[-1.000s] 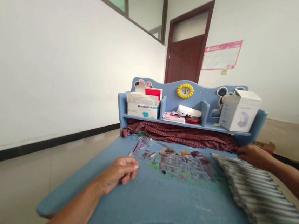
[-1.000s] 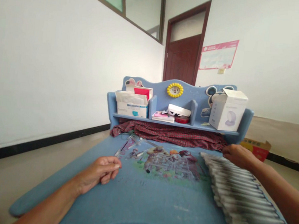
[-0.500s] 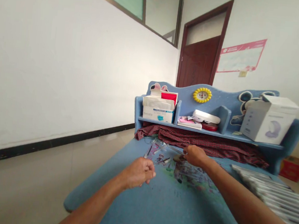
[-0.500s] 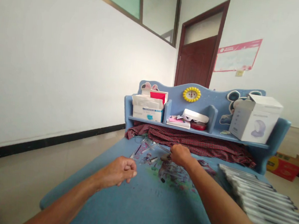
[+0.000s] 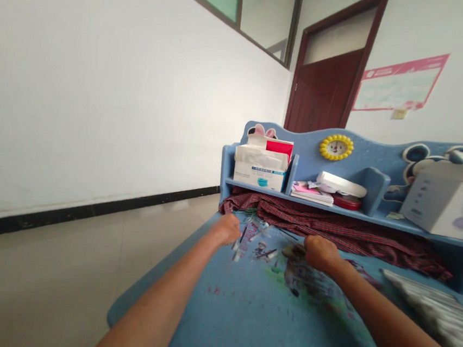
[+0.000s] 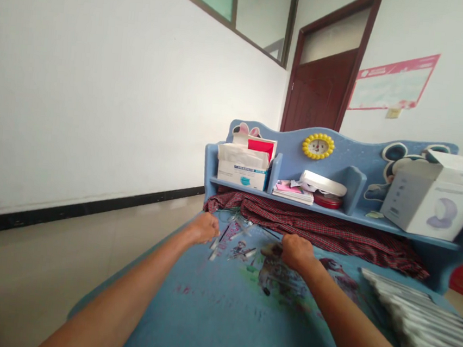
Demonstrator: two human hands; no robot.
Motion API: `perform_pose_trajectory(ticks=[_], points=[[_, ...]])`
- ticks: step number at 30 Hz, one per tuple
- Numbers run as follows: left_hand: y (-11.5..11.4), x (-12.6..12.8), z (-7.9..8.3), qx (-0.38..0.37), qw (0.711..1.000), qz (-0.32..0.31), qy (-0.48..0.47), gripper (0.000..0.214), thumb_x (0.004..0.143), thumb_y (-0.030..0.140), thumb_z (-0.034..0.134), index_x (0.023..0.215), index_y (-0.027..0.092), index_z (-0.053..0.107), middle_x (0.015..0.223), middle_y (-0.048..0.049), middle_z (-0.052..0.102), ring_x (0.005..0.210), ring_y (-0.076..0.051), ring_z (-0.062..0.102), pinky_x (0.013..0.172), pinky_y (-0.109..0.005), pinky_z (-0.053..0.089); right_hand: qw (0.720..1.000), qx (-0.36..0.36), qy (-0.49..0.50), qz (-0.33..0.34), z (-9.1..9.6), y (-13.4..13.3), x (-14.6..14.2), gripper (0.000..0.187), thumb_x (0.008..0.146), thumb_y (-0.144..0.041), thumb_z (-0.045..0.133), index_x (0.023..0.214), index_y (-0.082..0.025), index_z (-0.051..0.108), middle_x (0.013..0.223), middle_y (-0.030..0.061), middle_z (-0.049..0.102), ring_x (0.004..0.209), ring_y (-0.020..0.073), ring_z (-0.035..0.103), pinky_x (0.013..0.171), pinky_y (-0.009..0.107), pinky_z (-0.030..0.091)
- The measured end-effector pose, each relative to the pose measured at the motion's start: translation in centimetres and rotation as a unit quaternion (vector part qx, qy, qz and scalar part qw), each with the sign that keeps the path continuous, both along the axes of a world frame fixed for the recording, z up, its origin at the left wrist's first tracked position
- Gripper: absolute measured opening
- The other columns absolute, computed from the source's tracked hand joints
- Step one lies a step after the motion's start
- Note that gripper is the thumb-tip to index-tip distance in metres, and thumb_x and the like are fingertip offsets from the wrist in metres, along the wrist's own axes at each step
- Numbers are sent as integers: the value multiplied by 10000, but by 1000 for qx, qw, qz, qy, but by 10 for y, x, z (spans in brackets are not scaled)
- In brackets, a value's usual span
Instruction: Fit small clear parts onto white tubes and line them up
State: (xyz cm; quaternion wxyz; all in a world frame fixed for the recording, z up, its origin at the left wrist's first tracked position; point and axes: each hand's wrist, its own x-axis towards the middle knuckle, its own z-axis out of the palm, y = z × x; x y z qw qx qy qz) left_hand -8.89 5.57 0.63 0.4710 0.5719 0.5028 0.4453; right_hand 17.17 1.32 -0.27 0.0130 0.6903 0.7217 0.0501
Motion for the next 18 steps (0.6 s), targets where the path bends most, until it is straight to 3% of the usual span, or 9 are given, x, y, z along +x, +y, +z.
perform_pose_trajectory(ticks=[5, 8, 12, 18], points=[[-9, 13, -5, 32, 997, -19, 71, 214, 538, 40, 634, 401, 154, 516, 338, 49, 409, 342, -57, 338, 383, -175, 192, 998, 8, 56, 29, 3, -22, 4, 198, 713, -163, 441, 748, -167, 637, 731, 85, 656, 690, 182, 606, 538, 235, 337], [-25, 22, 0, 25, 992, -90, 80, 117, 637, 222, 629, 568, 140, 581, 439, 10, 524, 330, -67, 381, 353, -179, 235, 987, 38, 135, 83, 9, -35, -10, 172, 710, -190, 446, 700, -185, 618, 637, 33, 623, 596, 136, 551, 514, 222, 290], [-43, 32, 5, -41, 980, -190, -52, 214, 680, 323, 616, 671, 113, 574, 551, -28, 579, 334, -52, 402, 337, -174, 264, 963, 77, 221, 134, 22, -44, -41, 168, 734, -226, 451, 731, -182, 613, 626, 9, 603, 563, 110, 510, 508, 207, 279], [-39, 26, 8, -68, 959, -127, -246, 190, 662, 263, 658, 683, 115, 541, 524, -1, 548, 350, -43, 418, 372, -175, 335, 932, 63, 271, 234, 42, -27, -59, 292, 832, -313, 384, 743, -163, 617, 613, -3, 588, 569, 98, 524, 524, 185, 333]])
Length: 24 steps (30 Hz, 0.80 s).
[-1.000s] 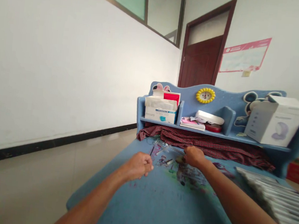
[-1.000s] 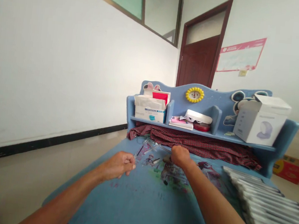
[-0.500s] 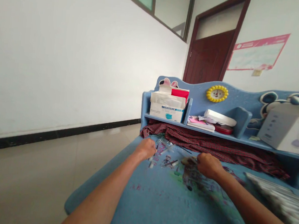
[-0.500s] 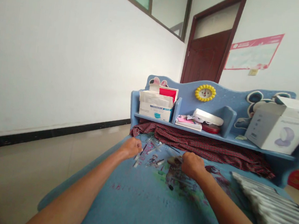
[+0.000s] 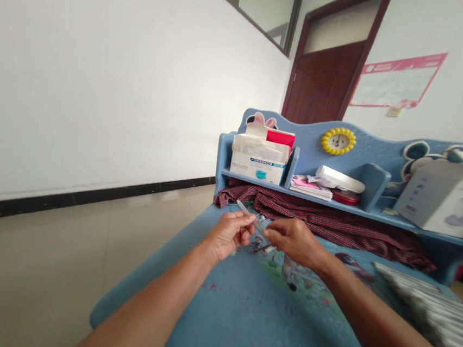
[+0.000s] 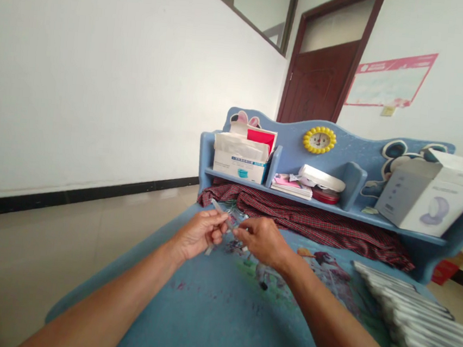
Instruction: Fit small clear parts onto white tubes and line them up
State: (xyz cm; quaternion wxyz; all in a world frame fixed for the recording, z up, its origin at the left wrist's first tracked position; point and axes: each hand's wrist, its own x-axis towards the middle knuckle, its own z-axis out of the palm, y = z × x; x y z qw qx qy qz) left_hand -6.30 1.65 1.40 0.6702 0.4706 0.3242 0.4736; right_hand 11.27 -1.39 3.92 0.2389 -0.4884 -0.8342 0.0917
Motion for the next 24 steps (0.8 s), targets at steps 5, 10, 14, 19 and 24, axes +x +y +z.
perform_pose_trajectory(ticks=[5, 10, 14, 19, 24], points=[[13, -18, 5, -24, 994, 63, -85, 160, 678, 227, 640, 660, 109, 534, 461, 20, 501, 307, 0, 311, 327, -124, 187, 970, 31, -229, -80, -8, 29, 15, 211, 801, -230, 446, 906, -204, 627, 858, 56, 655, 790, 173, 598, 660, 245, 404], [17, -26, 6, -41, 987, 96, -120, 174, 673, 230, 638, 625, 112, 519, 447, 25, 491, 295, -3, 311, 324, -133, 167, 910, 49, -411, -12, -30, 40, 10, 233, 771, -114, 434, 886, -160, 630, 894, 112, 649, 821, 221, 612, 661, 280, 436], [17, -27, 5, -44, 987, 102, -121, 172, 668, 242, 638, 637, 114, 527, 452, 25, 498, 296, -12, 328, 325, -141, 177, 888, 45, -457, 27, -34, 41, 4, 267, 746, -64, 420, 886, -137, 636, 911, 120, 655, 832, 214, 616, 674, 270, 445], [17, -29, 4, -41, 987, 109, -107, 179, 662, 238, 639, 620, 115, 516, 449, 25, 496, 299, -19, 338, 321, -145, 184, 872, 33, -486, 46, -32, 39, 11, 233, 721, -84, 459, 854, -105, 649, 864, 153, 665, 794, 251, 628, 669, 314, 447], [16, -28, 4, -47, 988, 114, -93, 189, 659, 240, 644, 604, 116, 512, 447, 19, 501, 302, -19, 347, 324, -143, 200, 882, 32, -470, 14, -25, 29, 25, 218, 735, -140, 472, 878, -102, 632, 840, 157, 661, 781, 249, 628, 635, 290, 421]])
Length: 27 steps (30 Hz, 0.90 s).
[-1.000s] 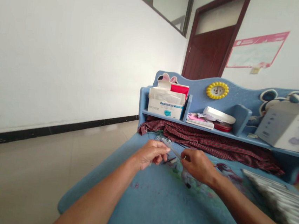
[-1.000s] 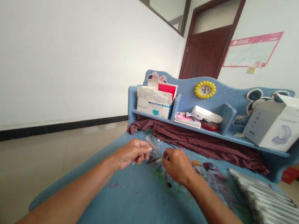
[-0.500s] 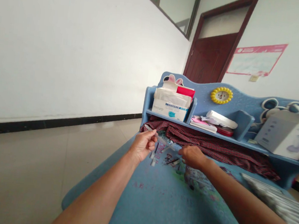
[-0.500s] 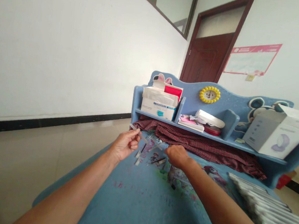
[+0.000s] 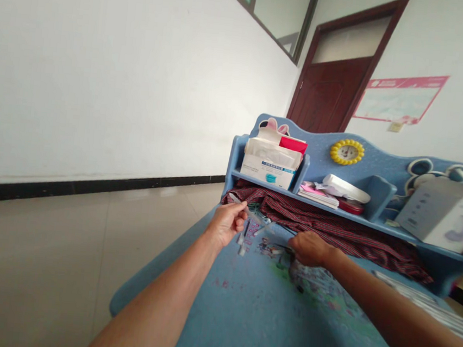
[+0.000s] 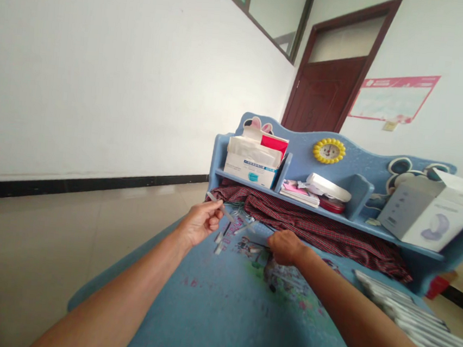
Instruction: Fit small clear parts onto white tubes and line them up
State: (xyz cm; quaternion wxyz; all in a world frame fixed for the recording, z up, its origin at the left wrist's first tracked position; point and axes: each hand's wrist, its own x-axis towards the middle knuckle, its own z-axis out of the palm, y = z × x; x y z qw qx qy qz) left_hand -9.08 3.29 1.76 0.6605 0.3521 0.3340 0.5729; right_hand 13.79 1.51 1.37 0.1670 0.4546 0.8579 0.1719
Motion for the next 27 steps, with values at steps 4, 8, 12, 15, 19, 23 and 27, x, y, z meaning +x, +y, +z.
perform_pose_trajectory(ticks=[4, 8, 12, 15, 19, 23, 27], points=[[-1, 2, -1, -6, 1000, -11, 4, 180, 664, 242, 640, 614, 117, 520, 449, 17, 506, 302, -20, 349, 320, -140, 197, 997, 27, 76, -14, 16, -17, 5, 244, 813, -302, 422, 806, -154, 617, 745, 102, 655, 698, 197, 615, 565, 242, 355], [-2, 4, -2, -5, 1000, -19, 7, 164, 673, 236, 631, 632, 118, 525, 448, 19, 506, 301, -21, 350, 318, -137, 196, 991, 53, 125, 1, 30, -34, 4, 222, 813, -288, 413, 737, -178, 592, 633, 48, 617, 571, 138, 557, 496, 230, 251], [-3, 5, -1, -10, 1000, -17, 7, 152, 678, 220, 623, 633, 116, 522, 445, 20, 501, 300, -22, 351, 316, -140, 202, 989, 60, 137, 8, 33, -42, 1, 170, 775, -213, 422, 699, -179, 570, 600, 32, 593, 527, 116, 510, 487, 235, 208], [-3, 5, 0, -18, 1000, -6, 6, 147, 687, 208, 611, 627, 114, 515, 442, 20, 498, 301, -22, 353, 318, -141, 213, 989, 55, 138, 6, 31, -43, 2, 149, 756, -194, 425, 696, -182, 560, 602, 29, 592, 530, 116, 502, 491, 233, 208], [0, 3, -1, -19, 1000, 2, -6, 159, 695, 207, 604, 612, 117, 503, 437, 20, 495, 297, -20, 341, 319, -142, 206, 989, 52, 138, -3, 30, -44, 4, 127, 736, -179, 431, 698, -188, 551, 610, 26, 596, 542, 123, 512, 495, 233, 219], [2, 4, -5, -13, 1000, -4, 0, 152, 683, 208, 617, 623, 115, 513, 445, 21, 500, 301, -21, 349, 319, -141, 208, 990, 44, 135, -10, 31, -47, 2, 131, 732, -171, 429, 706, -185, 556, 618, 31, 597, 555, 126, 525, 501, 233, 235], [-1, 7, -6, -3, 1000, -3, 22, 151, 688, 205, 608, 617, 117, 507, 449, 19, 504, 303, -27, 357, 315, -143, 213, 990, 49, 130, -10, 32, -47, -2, 135, 738, -195, 435, 709, -180, 566, 620, 35, 595, 563, 132, 534, 501, 238, 236]])
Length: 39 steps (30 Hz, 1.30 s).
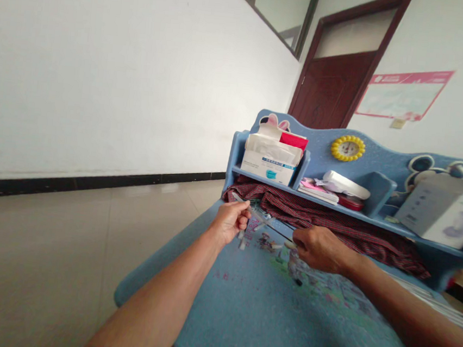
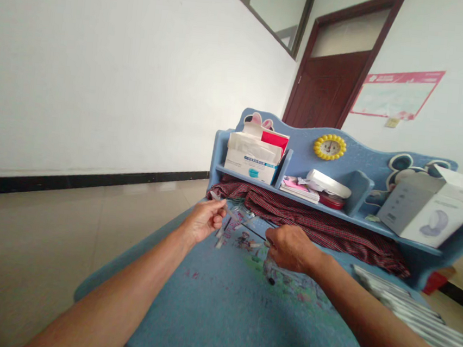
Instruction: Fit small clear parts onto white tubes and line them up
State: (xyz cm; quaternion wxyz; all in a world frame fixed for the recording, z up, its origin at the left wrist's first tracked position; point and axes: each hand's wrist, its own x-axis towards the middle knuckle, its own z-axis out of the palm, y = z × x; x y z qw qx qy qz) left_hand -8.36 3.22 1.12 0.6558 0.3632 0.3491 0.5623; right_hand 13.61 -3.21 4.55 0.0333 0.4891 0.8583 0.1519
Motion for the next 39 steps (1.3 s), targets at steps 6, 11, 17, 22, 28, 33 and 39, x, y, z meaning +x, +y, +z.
perform_pose_trajectory(ticks=[6, 11, 17, 22, 28, 33, 39], points=[[-2, 2, 1, 10, 1000, 21, 9, 157, 692, 190, 605, 612, 124, 487, 458, 14, 514, 312, -35, 374, 318, -147, 239, 999, 17, 38, -8, 2, -5, -6, 145, 715, -181, 439, 657, -185, 572, 591, 29, 592, 527, 123, 501, 491, 237, 224], [0, 1, 1, -9, 999, 32, 5, 160, 695, 176, 603, 604, 124, 482, 460, 9, 520, 308, -39, 379, 318, -150, 251, 993, 17, 114, -9, 14, -15, -13, 188, 736, -208, 445, 617, -180, 587, 539, 10, 554, 479, 102, 439, 478, 226, 223], [-5, 5, 4, -27, 999, -31, -9, 161, 705, 159, 599, 596, 118, 488, 463, -3, 528, 308, -44, 394, 315, -150, 261, 978, -15, 207, 25, 24, -14, -14, 181, 715, -159, 450, 624, -168, 606, 540, -6, 540, 499, 90, 452, 482, 199, 270], [-11, 11, 8, -44, 993, -79, -70, 129, 736, 139, 568, 624, 111, 509, 501, -24, 567, 322, -43, 416, 322, -149, 294, 929, -57, 358, 72, 25, 0, -25, 130, 746, -208, 488, 721, -163, 607, 573, -14, 563, 498, 85, 487, 479, 189, 335], [-15, 15, 13, -42, 983, -101, -150, 149, 777, 147, 523, 636, 98, 522, 502, -29, 571, 330, -38, 416, 327, -142, 310, 812, -122, 566, 68, 27, 21, -52, 255, 690, -402, 604, 721, -163, 519, 473, -42, 511, 389, 83, 464, 368, 179, 362], [-18, 13, 19, -21, 975, -82, -204, 168, 800, 138, 484, 636, 112, 509, 511, -37, 584, 337, -44, 422, 340, -147, 327, 816, -120, 563, 53, 27, 11, -43, 382, 788, -514, 443, 704, -150, 525, 487, -12, 540, 377, 80, 471, 382, 183, 365], [-16, 11, 20, -17, 969, -67, -235, 219, 821, 148, 447, 615, 105, 507, 528, -58, 590, 362, -51, 442, 354, -152, 333, 960, -151, 232, -49, -8, -14, -4, 158, 674, -325, 609, 661, -168, 625, 620, 4, 592, 552, 103, 519, 509, 202, 346]])
